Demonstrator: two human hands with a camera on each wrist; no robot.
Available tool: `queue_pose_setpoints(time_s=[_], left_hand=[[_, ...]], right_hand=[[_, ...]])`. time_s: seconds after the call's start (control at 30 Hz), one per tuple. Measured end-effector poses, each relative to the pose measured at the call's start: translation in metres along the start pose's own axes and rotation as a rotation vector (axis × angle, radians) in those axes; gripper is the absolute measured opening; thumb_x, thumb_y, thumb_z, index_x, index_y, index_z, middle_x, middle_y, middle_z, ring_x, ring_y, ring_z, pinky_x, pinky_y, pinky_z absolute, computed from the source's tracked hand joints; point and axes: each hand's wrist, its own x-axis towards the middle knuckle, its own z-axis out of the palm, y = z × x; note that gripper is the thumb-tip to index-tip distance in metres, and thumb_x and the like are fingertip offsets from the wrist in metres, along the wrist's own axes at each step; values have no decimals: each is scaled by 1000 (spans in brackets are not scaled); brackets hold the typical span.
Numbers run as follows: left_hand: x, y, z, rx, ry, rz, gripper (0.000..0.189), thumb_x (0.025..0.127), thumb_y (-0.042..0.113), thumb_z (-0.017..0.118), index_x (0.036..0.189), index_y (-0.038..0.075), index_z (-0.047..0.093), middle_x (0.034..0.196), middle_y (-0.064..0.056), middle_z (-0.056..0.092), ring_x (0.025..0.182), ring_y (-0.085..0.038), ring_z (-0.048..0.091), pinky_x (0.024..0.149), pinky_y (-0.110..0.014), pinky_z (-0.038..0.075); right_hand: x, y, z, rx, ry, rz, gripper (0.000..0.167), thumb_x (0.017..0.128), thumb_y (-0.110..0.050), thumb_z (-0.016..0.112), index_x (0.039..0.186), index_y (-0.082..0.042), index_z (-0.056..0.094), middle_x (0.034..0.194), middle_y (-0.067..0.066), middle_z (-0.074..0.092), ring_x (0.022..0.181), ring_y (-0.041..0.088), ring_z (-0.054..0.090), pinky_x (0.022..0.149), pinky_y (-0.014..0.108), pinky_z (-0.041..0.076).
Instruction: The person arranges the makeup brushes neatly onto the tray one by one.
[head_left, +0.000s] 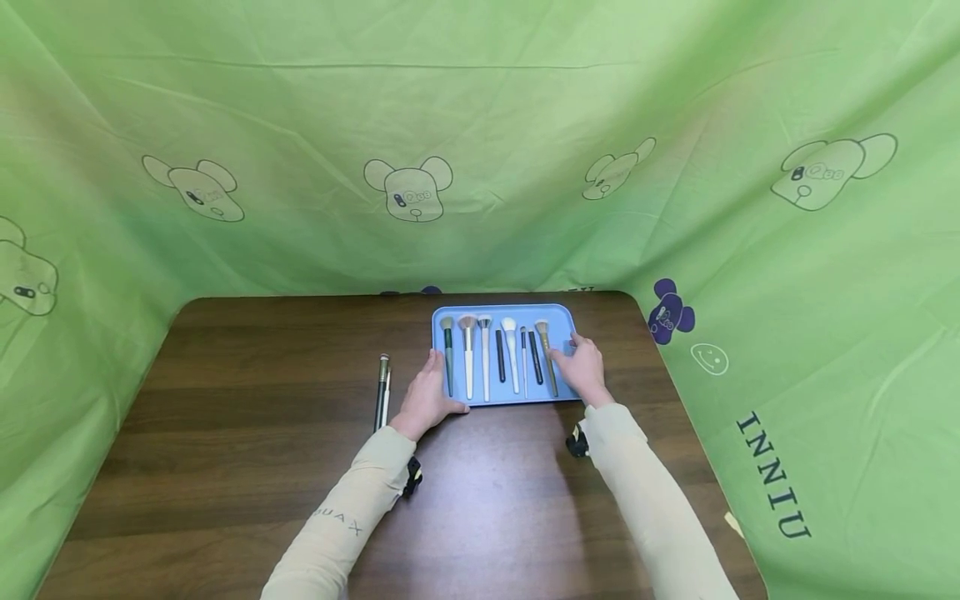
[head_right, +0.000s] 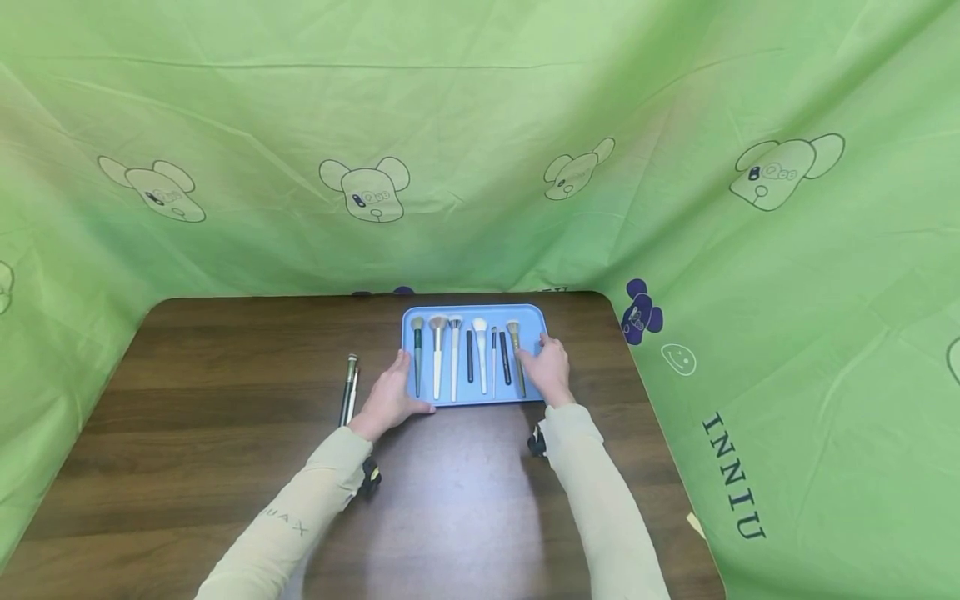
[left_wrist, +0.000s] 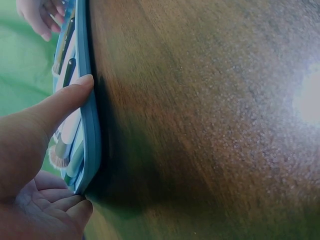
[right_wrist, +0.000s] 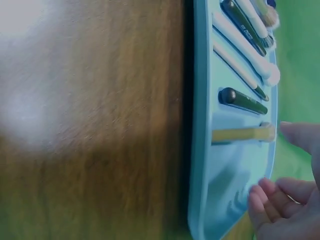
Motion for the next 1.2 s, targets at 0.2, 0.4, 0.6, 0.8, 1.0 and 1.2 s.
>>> queue_pose_setpoints(time_s=[0.2, 0.4, 0.6, 0.8, 1.0, 1.2], left_hand=[[-1, 0, 0, -4, 8, 14, 121, 70, 30, 97, 156, -9, 23, 163, -27, 18, 138, -43, 41, 109, -45, 41], [-1, 1, 0, -4, 5, 15, 121, 70, 31, 97, 156, -9, 23, 163, -27, 18, 139, -43, 40, 110, -45, 40], [0, 2, 0, 0, -3, 12, 121, 70, 31, 96, 157, -9, 22, 164, -26, 17, 140, -42, 39, 111, -45, 39], [-1, 4, -1, -9, -5, 14, 120, 70, 30, 96, 157, -9, 22, 163, -26, 17, 140, -42, 38, 111, -45, 39], [-2, 3, -1, -7, 0, 12, 120, 70, 30, 97, 157, -9, 23, 163, -27, 17, 140, -43, 39, 110, -45, 39], [-3, 2, -2, 5, 9, 7, 120, 70, 32, 97, 156, -9, 24, 163, -26, 19, 137, -43, 42, 109, -45, 41]], right_hand=[[-10, 15, -6, 33, -7, -8, 80, 96, -32, 68, 152, 11, 32, 155, 31, 35, 144, 45, 32, 117, 50, 27], [-21, 31, -6, 38, -149, -56, 111, 88, -43, 78, 157, 11, 10, 165, 29, 7, 152, 40, 10, 121, 49, 15], [-32, 41, -4, 23, -194, -106, 136, 73, -51, 89, 158, 8, 2, 166, 26, -3, 153, 38, 3, 121, 51, 13], [-35, 48, 1, -31, -190, -148, 142, 68, -56, 91, 159, 6, 3, 166, 26, -2, 153, 38, 2, 120, 52, 13], [-36, 47, 2, -44, -207, -150, 139, 70, -54, 91, 159, 6, 2, 166, 25, -2, 153, 37, 0, 121, 52, 12], [-35, 45, 3, -46, -223, -139, 139, 71, -52, 91, 159, 5, 0, 167, 24, -4, 153, 37, -1, 121, 51, 11]])
